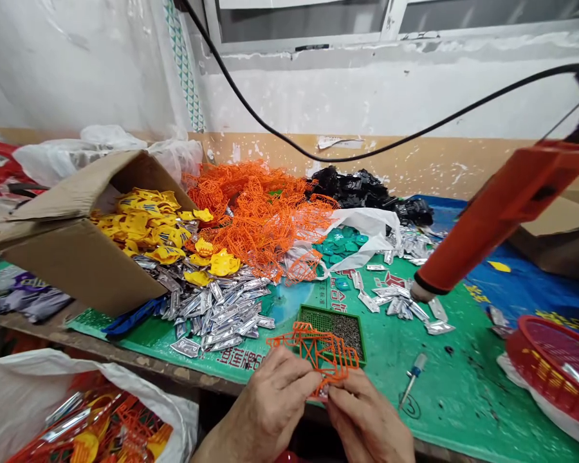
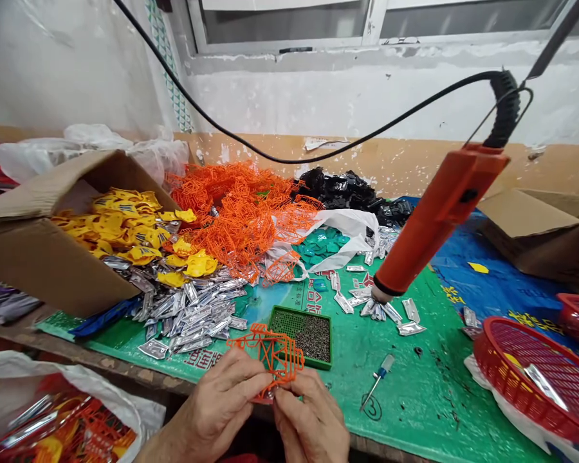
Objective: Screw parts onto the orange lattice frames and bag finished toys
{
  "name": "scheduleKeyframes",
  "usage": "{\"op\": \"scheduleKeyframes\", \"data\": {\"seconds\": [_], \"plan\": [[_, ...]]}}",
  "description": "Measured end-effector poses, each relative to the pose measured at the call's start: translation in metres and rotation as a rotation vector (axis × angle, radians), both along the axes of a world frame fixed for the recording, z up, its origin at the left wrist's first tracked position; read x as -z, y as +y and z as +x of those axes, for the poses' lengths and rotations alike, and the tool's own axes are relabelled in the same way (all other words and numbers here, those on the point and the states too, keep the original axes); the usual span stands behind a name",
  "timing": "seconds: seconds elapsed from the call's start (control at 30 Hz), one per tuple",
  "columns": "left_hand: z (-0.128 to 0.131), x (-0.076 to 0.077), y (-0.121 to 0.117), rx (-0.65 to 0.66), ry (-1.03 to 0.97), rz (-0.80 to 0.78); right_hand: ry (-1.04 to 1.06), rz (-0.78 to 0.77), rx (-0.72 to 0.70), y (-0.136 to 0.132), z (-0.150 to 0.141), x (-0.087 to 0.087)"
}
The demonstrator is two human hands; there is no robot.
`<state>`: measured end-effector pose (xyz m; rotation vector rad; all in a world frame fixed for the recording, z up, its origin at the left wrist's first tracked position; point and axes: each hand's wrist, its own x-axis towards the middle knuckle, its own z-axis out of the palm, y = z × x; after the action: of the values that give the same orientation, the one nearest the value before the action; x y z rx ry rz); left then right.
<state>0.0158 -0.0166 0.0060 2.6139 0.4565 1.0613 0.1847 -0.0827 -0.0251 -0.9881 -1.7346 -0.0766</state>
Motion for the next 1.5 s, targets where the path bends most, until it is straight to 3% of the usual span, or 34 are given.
{"op": "scheduleKeyframes", "data": {"seconds": [0.47,0.77,1.0,1.5], "plan": [[-0.003,-0.005,-0.003,-0.095,0.134,0.143,-0.016,0.05,0.174,0.003,-0.009,-0.005],[-0.003,-0.008,-0.005,-0.096,0.069,0.173,-0.217,0.093,0.284,-0.002,-0.009,-0.007],[-0.006,-0.006,-0.006,-0.073,0.122,0.147,-0.254,0.127,0.264,-0.002,-0.011,-0.007],[-0.006,-0.007,-0.008,-0.021,0.102,0.076,-0.186,0.046,0.204,-0.007,-0.01,-0.01]]}}
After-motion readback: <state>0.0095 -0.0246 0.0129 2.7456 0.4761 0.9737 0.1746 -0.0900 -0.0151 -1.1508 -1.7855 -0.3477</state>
